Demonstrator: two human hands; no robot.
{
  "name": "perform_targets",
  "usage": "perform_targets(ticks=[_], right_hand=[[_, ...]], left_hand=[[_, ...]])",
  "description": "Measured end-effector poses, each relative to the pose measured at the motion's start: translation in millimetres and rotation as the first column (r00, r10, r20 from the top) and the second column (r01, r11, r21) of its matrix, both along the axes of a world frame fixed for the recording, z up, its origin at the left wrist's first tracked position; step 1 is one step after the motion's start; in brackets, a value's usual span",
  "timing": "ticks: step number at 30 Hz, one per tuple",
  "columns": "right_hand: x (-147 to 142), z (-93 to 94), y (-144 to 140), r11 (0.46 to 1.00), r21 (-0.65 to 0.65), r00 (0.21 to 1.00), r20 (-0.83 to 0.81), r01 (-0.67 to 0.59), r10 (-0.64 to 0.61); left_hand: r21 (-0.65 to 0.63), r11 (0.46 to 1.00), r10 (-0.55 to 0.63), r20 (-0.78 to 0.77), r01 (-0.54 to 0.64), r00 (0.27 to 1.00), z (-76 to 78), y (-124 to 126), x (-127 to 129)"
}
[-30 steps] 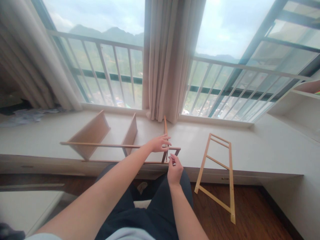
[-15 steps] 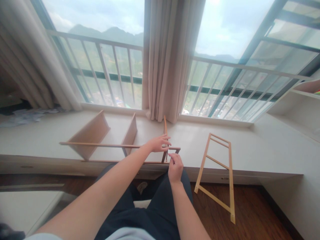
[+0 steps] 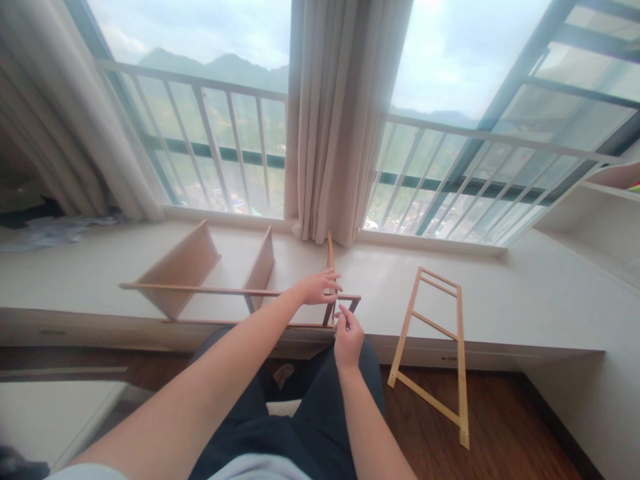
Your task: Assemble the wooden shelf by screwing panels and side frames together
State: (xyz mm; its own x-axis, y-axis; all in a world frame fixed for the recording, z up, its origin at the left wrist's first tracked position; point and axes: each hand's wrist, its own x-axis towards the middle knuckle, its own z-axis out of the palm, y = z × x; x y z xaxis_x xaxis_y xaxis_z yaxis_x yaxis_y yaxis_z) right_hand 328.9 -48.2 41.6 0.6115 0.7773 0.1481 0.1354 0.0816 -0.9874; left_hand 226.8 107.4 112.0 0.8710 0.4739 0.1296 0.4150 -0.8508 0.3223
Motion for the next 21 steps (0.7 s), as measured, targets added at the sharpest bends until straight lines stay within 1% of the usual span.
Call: perform_targets(ticks=[3, 5, 8, 11, 13, 16, 21], right_hand=[[-4.1, 1.5, -0.6, 1.0, -0.004, 1.0, -0.017, -0.018, 0.017], [-4.0, 2.6, 0.0, 1.0, -0.012, 1.0, 0.023, -0.009, 0.01], [-0.8, 4.3, 0.7, 1.0, 0.02, 0.982, 0.189, 0.0, -0.004], [2.0, 4.9, 0.6, 0.996, 0.075, 0.921, 0.389, -0.037, 0.005], [2.4, 4.2, 0.6, 0.994, 0.087, 0.882, 0.471, -0.065, 0.016], [1.9, 2.5, 1.2, 0.993, 0.085, 0.853, 0.521, -0.088, 0.031], [1.8, 2.8, 1.6, 0.99, 0.097, 0.845, 0.534, -0.102, 0.034]], left_hand=[[-0.01, 1.0, -0.005, 0.004, 0.005, 1.0, 0.1, 0.1, -0.2], [-0.015, 1.0, -0.01, 0.013, 0.011, 1.0, 0.4, -0.1, -0.6], [-0.018, 1.0, -0.022, 0.024, 0.022, 0.999, 0.3, 0.0, -1.0], [-0.015, 1.0, -0.025, 0.033, 0.026, 0.999, -1.4, 0.8, -0.8], [-0.008, 1.0, -0.026, 0.038, 0.026, 0.999, -2.7, 1.5, -0.5], [0.002, 1.0, -0.026, 0.04, 0.026, 0.999, -3.4, 1.8, -0.1], [0.001, 1.0, -0.024, 0.035, 0.024, 0.999, -2.0, 0.7, -0.4]])
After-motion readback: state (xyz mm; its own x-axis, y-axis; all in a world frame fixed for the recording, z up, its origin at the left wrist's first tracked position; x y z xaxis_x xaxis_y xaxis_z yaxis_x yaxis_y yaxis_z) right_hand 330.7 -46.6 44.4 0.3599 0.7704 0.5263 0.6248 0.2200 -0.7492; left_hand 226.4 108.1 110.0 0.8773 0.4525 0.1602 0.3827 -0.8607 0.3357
